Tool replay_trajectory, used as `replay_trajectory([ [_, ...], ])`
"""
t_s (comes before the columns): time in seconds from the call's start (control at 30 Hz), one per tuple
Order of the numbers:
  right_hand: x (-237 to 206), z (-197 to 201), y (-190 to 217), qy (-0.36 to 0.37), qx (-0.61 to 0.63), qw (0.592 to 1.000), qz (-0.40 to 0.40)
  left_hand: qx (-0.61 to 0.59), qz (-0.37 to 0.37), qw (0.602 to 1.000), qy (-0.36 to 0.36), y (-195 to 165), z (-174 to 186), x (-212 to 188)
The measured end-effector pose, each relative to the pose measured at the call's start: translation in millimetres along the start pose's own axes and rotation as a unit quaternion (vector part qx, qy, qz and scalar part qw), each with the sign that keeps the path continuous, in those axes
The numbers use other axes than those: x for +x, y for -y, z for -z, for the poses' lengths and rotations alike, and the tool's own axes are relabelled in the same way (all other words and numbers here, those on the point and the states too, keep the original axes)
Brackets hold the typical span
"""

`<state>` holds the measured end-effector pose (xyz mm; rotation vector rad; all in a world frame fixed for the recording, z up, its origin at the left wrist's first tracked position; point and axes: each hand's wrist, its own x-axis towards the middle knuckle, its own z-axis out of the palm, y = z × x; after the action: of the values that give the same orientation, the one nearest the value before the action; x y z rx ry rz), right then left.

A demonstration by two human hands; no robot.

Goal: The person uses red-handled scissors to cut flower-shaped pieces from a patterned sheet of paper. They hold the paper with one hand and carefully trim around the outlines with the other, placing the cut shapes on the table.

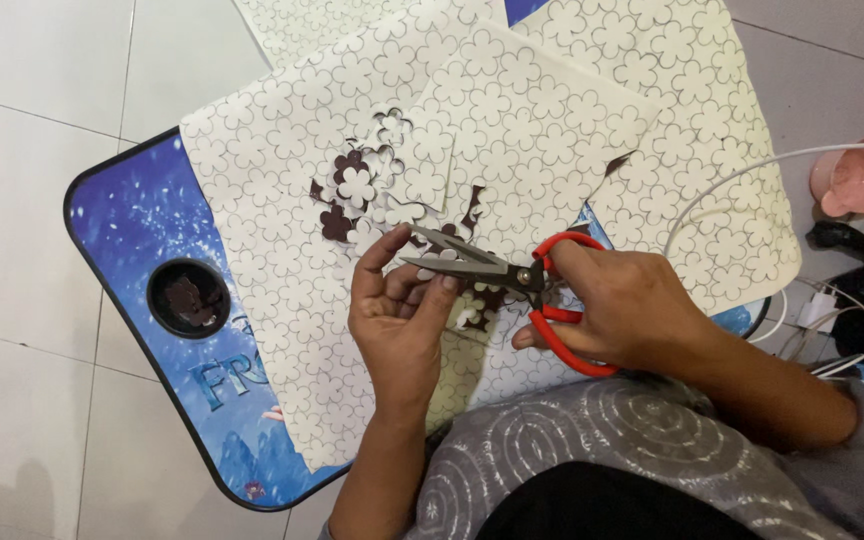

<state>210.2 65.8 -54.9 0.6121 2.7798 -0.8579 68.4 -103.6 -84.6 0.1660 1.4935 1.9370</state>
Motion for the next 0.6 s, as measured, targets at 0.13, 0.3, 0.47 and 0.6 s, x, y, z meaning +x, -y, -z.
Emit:
replay_trajectory([
  [0.13,-0.6,1.6,2.4,-0.051,0.028,0.997,0.045,-0.009,0.001,1.000,0.012,1.5,1.9,-1.7],
  [0.3,2.0,5.8,8.8,-0.009,0.024,1.000,0.002,-0.007,-0.002,1.000,0.008,4.0,3.3,-0.4],
  [0.47,4.7,8.3,12.0,0.013,0.012,1.000,-0.004,-0.014,-0.008,1.000,0.012,4.1,4.1,0.6],
  [0.6,3.3,9.3,10.8,0.005,0.022,1.000,0.003,-0.011,-0.002,1.000,0.011,3.2,4.8,1.1],
])
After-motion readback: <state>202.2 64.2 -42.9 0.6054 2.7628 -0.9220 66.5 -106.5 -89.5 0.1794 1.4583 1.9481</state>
